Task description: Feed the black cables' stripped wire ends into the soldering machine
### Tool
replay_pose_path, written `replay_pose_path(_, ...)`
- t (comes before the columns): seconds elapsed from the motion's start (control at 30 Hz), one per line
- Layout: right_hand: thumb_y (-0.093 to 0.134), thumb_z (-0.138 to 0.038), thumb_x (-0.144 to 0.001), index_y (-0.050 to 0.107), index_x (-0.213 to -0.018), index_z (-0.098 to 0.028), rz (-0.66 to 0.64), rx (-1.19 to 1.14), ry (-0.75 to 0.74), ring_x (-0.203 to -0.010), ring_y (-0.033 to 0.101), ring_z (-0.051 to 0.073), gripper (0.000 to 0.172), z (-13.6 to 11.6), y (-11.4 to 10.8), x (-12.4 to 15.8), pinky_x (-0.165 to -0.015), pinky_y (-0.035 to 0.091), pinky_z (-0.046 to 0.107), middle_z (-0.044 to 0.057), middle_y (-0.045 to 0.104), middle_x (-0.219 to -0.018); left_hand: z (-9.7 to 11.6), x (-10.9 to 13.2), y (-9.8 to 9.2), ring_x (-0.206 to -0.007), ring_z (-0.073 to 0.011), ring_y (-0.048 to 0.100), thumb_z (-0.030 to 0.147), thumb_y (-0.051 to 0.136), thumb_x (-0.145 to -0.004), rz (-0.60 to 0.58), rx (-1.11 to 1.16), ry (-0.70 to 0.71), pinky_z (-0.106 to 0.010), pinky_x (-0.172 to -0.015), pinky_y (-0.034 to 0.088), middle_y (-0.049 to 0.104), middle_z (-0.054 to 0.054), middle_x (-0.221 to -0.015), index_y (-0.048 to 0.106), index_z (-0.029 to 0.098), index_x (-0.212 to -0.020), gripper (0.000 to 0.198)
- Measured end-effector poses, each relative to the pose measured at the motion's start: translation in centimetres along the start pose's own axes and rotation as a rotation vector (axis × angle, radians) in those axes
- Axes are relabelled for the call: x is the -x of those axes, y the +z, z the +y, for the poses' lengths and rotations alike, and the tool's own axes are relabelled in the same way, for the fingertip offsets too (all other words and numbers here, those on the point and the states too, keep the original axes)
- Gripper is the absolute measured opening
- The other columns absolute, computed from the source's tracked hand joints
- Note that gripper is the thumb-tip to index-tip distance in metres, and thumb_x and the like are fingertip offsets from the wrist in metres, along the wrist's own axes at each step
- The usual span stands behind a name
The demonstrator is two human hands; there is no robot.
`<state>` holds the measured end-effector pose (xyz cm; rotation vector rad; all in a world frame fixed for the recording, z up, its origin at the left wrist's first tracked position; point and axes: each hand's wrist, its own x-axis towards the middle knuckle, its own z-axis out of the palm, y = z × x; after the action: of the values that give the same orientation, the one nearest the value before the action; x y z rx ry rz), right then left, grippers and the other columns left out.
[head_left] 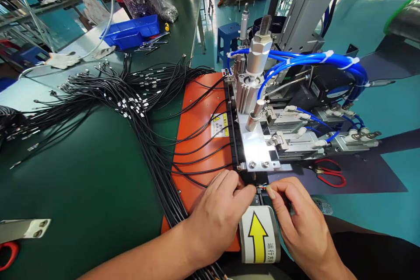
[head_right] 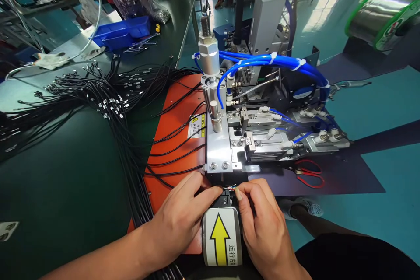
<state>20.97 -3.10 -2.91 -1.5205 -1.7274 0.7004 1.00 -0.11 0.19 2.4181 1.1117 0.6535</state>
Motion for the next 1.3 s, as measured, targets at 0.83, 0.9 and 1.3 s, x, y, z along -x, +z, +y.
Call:
replay_pose_path(0.83,0.052,-0.023,-0.102,0.059,-0.105,-0.023,-0.156,0.111,-0.195,-0.08,0.059,0.014,0.007,0.2,-2.3,-1.9,-0.071,0.048,0.027,0.004,0.057,-0.094,0.0,0.0,0.0,-0.083,-0.0196,0.047,0.008,0.048,-0.095,-0.008,-0.003,-0.008,-0.033,-0.07,0.047,0.049,-0.008,-0.09,0.066,0.014,-0.107,0.022)
replay_pose_path(0.9,0.051,-0.021,-0.102,0.058,-0.107,-0.022,-0.174,0.165,-0.228,-0.082,0.059,0.016,0.009,0.5,-2.4,-1.9,-0.073,0.048,0.028,0.005,0.057,-0.097,0.0,0.0,0.0,-0.082,-0.0194,0.047,0.008,0.048,-0.095,-0.003,-0.007,-0.007,-0.032,-0.069,0.047,0.049,-0.008,-0.09,0.066,0.014,-0.107,0.022)
replay_pose_path(1.3,0.049,-0.019,-0.103,0.057,-0.109,-0.019,-0.159,0.228,-0.274,-0.084,0.057,0.015,0.01,0.4,-2.7,-1.7,-0.074,0.046,0.028,0.006,0.055,-0.099,0.1,-0.1,-0.1,-0.081,-0.0193,0.047,0.011,0.045,-0.097,-0.016,-0.035,-0.015,-0.032,-0.068,0.048,0.05,-0.008,-0.09,0.065,0.014,-0.111,0.025)
